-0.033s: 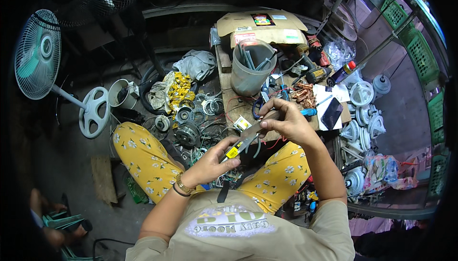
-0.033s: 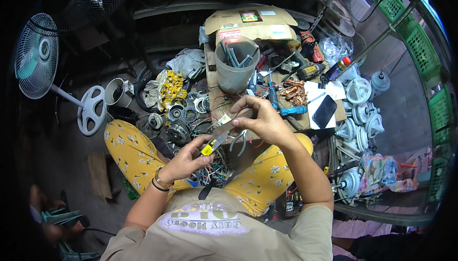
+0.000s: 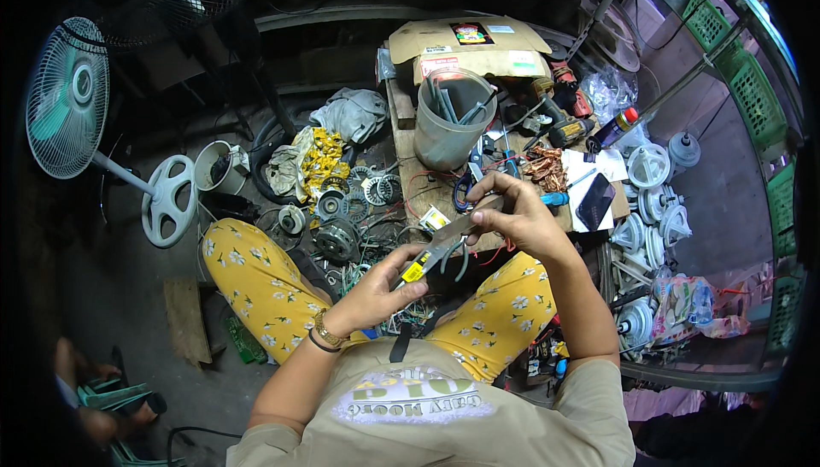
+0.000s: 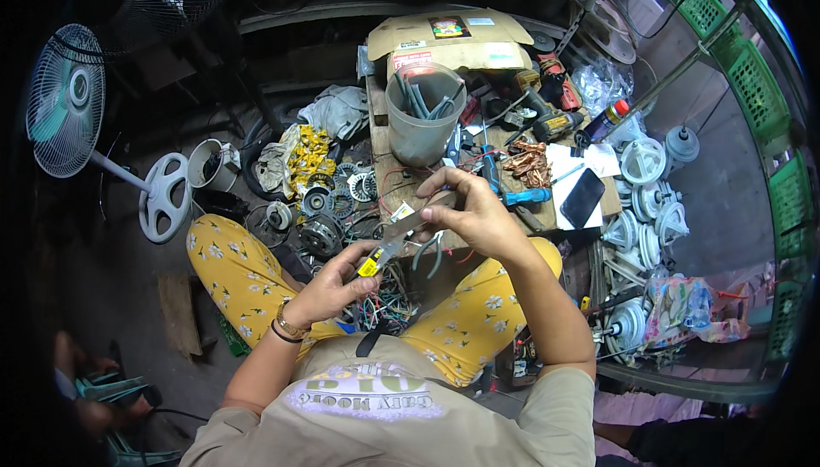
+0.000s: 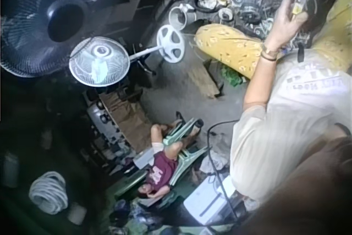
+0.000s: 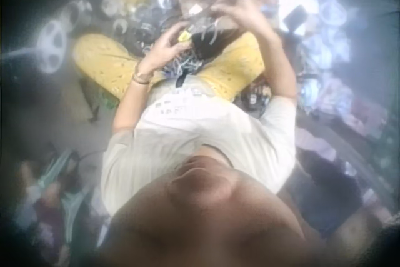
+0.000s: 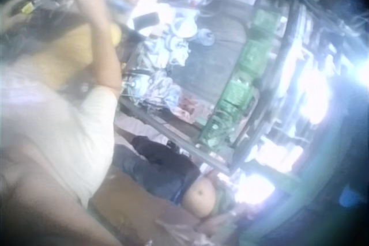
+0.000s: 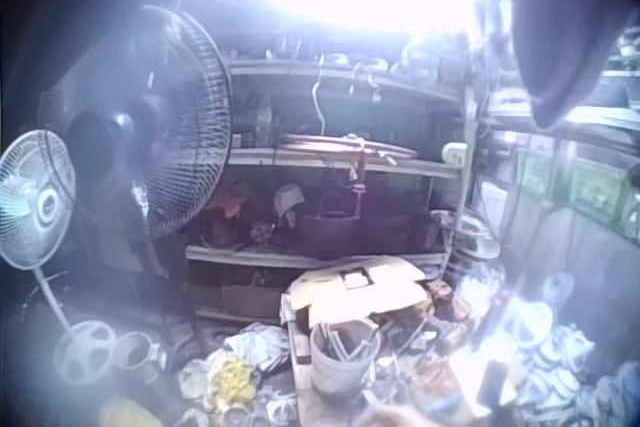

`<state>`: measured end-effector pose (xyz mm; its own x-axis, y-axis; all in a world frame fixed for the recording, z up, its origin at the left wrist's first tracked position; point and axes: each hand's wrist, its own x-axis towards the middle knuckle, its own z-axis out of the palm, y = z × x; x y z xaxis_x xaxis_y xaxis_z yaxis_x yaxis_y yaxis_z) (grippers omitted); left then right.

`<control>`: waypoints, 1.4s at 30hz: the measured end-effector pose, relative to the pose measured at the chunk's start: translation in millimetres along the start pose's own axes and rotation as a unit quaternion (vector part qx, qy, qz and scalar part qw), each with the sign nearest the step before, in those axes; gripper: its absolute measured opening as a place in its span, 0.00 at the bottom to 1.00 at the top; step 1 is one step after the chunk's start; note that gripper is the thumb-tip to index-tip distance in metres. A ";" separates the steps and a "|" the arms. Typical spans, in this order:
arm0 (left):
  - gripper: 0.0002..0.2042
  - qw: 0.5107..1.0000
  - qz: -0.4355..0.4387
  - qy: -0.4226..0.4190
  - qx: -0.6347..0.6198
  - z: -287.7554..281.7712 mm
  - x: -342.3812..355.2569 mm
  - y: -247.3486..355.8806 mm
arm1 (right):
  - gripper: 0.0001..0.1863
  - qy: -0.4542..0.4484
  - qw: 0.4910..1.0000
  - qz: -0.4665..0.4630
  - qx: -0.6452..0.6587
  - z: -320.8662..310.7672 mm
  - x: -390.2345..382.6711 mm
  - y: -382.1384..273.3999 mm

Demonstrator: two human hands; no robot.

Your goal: The person strips insulation from wires using pliers and twists the ends together by hand. They wrap the exposed wire with tape and handle a small electronic component among a collection of parts on a cluttered workbench.

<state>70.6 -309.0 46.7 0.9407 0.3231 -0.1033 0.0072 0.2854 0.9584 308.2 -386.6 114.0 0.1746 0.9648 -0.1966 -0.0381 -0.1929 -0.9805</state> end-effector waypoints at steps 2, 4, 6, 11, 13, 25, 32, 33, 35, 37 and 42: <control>0.26 0.999 -0.034 0.015 -0.013 -8.2 -6.3 -7.6 | 0.14 0.001 0.998 0.011 0.054 3.5 -3.8 0.0; 0.25 0.998 -0.054 0.025 -0.036 -7.6 -8.5 -3.0 | 0.14 0.014 0.994 0.026 0.103 6.9 -7.7 3.4; 0.24 0.996 -0.060 0.032 -0.052 -8.0 -10.1 -1.7 | 0.14 0.016 0.990 0.033 0.135 11.8 -11.5 5.4; 0.22 0.996 -0.026 0.070 -0.054 -10.5 -15.0 -9.6 | 0.14 0.012 0.982 0.036 0.186 25.1 -14.1 9.7; 0.21 0.995 -0.018 0.080 -0.052 -11.7 -15.8 -9.0 | 0.14 0.013 0.980 0.030 0.195 29.7 -14.2 10.0; 0.23 0.963 0.086 0.225 -0.120 -12.0 -9.9 8.2 | 0.18 -0.004 0.978 0.010 0.206 61.7 -14.8 17.5; 0.22 0.967 0.074 0.235 -0.070 -11.2 -7.5 20.5 | 0.18 0.017 0.994 -0.063 0.089 71.2 -13.1 37.4; 0.22 0.966 0.084 0.239 -0.050 -12.5 -7.4 19.5 | 0.17 0.016 0.996 -0.087 0.030 71.9 -11.1 38.6; 0.21 0.966 0.107 0.227 0.063 -22.0 -6.9 11.2 | 0.11 0.046 0.966 -0.120 -0.225 71.8 -14.2 26.7; 0.21 0.968 0.096 0.203 0.108 -23.2 -4.9 12.8 | 0.08 0.070 0.856 -0.214 -0.465 73.0 -14.9 23.1; 0.19 0.970 0.071 0.221 0.069 -26.1 -4.0 20.1 | 0.07 0.037 0.994 -0.018 -0.098 85.3 -8.3 54.1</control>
<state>58.2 -281.0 59.5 0.6978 0.7150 -0.0420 -0.0375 0.0950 0.9948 220.7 -389.8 62.9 0.2455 0.9572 -0.1534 0.1613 -0.1964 -0.9672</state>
